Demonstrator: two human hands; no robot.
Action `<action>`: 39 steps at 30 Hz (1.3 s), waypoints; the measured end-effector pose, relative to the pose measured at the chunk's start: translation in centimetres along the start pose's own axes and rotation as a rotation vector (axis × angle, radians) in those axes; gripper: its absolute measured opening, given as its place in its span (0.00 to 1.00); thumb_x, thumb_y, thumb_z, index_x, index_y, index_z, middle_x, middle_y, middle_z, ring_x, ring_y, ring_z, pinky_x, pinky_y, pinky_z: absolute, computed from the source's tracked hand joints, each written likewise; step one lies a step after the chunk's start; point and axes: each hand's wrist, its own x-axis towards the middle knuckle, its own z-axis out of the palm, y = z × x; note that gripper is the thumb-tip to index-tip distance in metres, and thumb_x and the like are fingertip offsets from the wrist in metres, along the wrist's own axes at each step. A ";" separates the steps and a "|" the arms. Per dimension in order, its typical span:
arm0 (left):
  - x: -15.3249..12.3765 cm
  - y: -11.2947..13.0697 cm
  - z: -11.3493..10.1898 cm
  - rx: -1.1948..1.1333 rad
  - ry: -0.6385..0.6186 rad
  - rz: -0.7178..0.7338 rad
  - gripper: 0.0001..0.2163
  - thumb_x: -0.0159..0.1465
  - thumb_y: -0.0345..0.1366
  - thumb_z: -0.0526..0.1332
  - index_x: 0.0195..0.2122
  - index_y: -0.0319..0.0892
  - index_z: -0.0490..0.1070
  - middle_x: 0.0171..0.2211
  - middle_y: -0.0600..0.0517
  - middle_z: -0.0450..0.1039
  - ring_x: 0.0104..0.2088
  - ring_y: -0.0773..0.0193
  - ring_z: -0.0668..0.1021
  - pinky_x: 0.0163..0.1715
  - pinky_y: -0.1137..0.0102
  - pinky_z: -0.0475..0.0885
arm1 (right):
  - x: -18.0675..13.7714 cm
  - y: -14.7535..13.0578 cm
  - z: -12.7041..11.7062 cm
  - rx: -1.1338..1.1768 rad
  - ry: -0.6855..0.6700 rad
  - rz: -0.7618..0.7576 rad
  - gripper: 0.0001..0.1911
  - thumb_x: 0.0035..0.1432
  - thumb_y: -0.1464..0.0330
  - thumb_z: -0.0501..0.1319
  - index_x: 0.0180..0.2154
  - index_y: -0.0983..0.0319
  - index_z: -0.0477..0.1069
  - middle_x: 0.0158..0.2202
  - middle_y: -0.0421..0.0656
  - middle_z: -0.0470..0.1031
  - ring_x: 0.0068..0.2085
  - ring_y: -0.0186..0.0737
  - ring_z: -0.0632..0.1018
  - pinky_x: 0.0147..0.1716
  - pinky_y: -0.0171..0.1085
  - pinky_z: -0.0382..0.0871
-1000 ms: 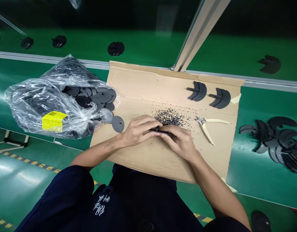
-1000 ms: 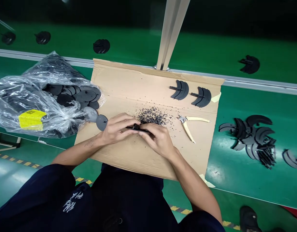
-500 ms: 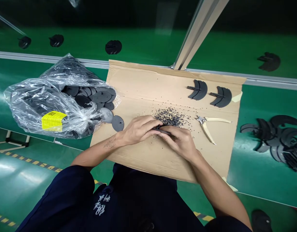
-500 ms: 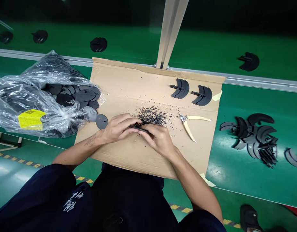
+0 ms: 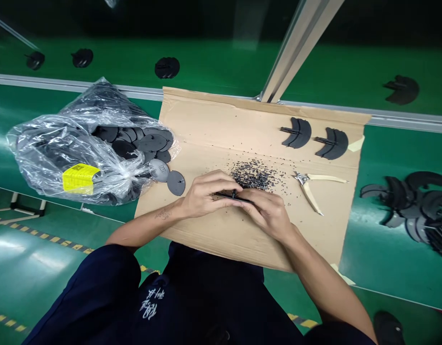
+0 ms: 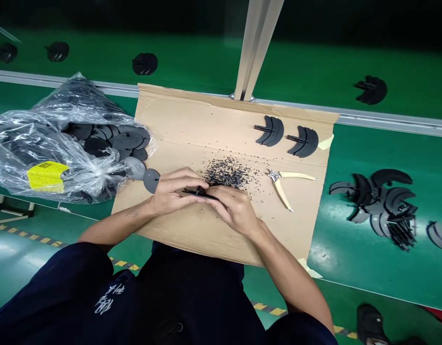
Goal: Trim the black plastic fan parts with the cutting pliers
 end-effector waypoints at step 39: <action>-0.5 0.7 0.6 -0.076 0.037 -0.031 0.06 0.66 0.35 0.67 0.41 0.39 0.79 0.34 0.47 0.82 0.36 0.66 0.83 0.39 0.72 0.80 | 0.0 -0.1 -0.1 -0.086 0.047 -0.073 0.06 0.68 0.67 0.63 0.41 0.61 0.78 0.37 0.47 0.84 0.36 0.41 0.85 0.38 0.36 0.83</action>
